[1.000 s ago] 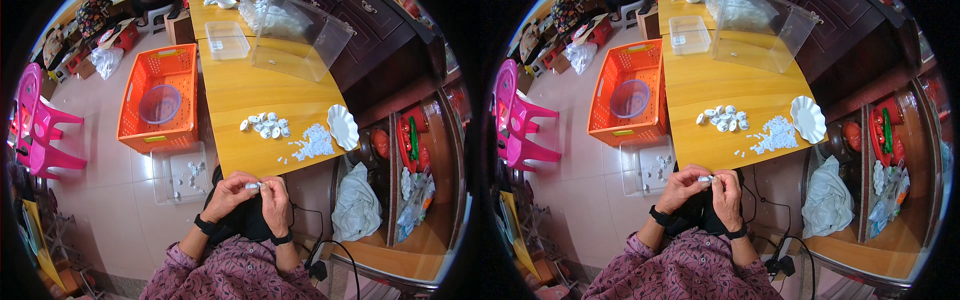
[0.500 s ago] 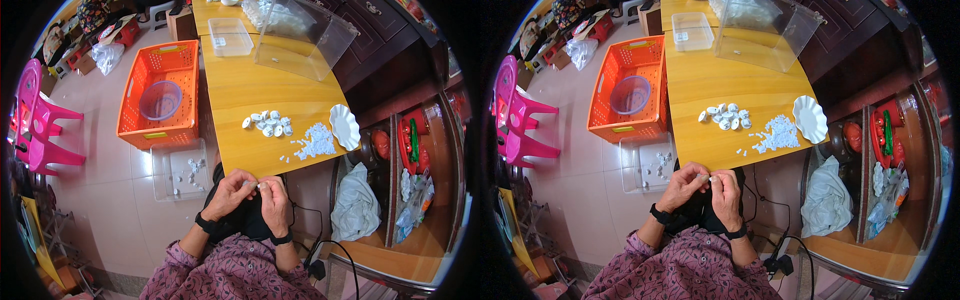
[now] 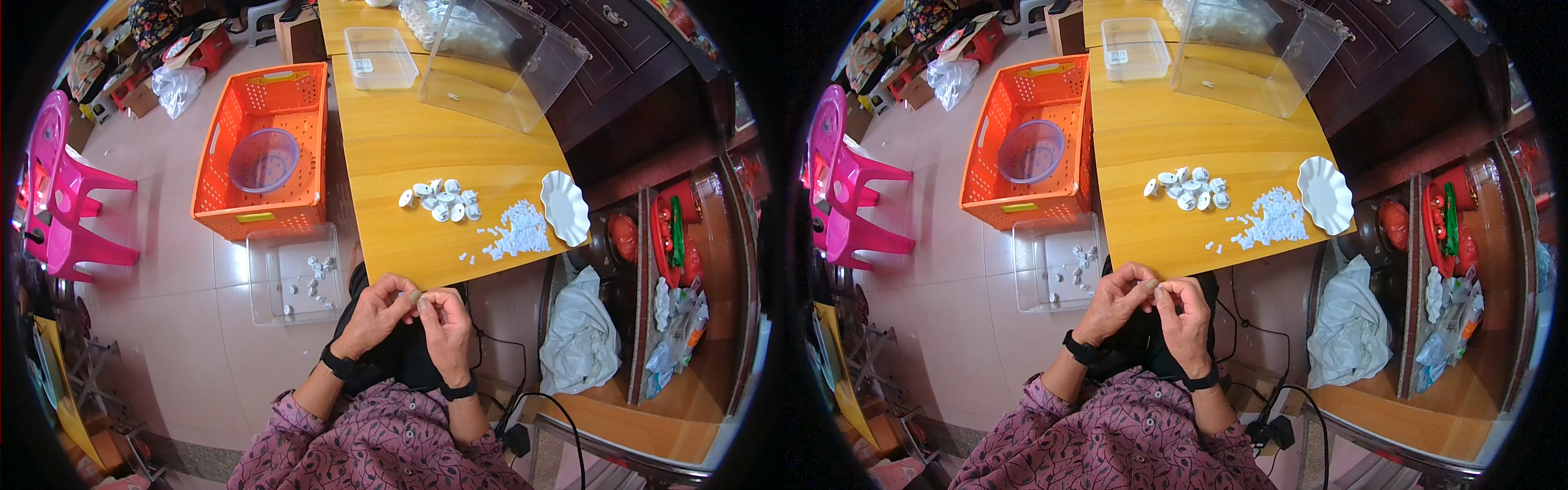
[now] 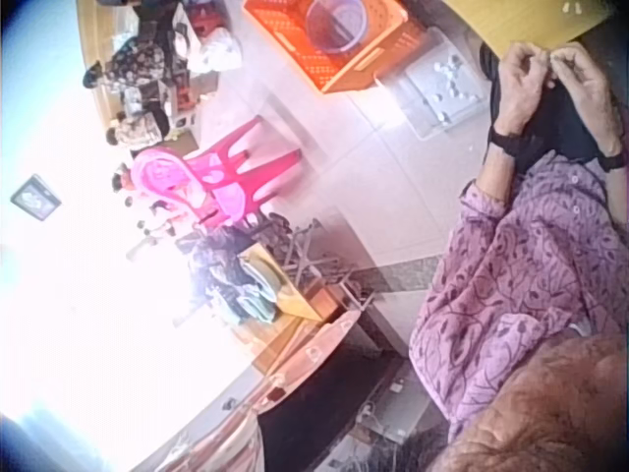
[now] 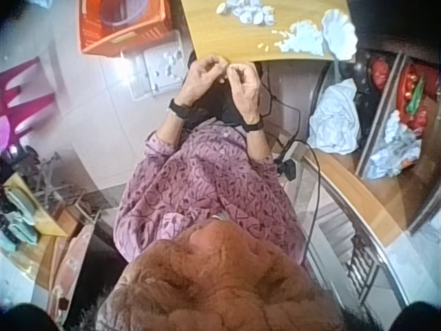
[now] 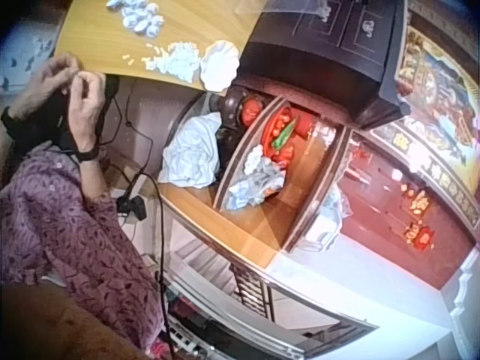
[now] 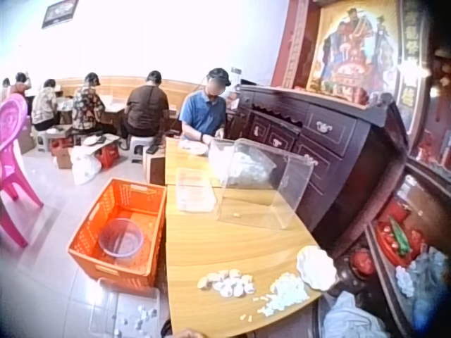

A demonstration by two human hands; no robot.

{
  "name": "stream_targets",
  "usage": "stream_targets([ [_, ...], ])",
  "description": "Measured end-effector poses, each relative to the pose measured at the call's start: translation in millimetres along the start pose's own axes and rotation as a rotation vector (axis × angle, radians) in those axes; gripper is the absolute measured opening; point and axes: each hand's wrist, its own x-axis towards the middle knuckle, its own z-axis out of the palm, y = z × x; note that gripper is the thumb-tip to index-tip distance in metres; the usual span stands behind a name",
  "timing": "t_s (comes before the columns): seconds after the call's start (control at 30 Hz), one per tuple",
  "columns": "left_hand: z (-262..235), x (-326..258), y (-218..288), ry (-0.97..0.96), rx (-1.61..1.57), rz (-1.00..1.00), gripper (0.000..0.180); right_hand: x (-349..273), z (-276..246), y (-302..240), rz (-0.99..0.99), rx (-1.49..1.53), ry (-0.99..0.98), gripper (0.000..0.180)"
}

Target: Assembling small white plastic components by hand.

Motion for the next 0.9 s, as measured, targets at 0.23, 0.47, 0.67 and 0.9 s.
stream_targets([
  [0.23, 1, -5, 8, -0.104, -0.121, 0.034, 0.028, -2, -4, 8, 0.059, 0.028, 0.106, 0.005],
  [0.47, -3, -6, 2, -0.124, -0.195, 0.047, 0.034, -5, -4, 6, 0.071, 0.078, 0.1, 0.005],
  [0.67, -2, -8, 4, -0.015, -0.251, 0.029, 0.033, -6, 0, -14, -0.083, -0.067, 0.121, 0.006],
  [0.9, -1, -10, 6, 0.004, -0.179, 0.016, 0.032, -9, 4, -15, -0.107, -0.143, 0.106, 0.007],
])
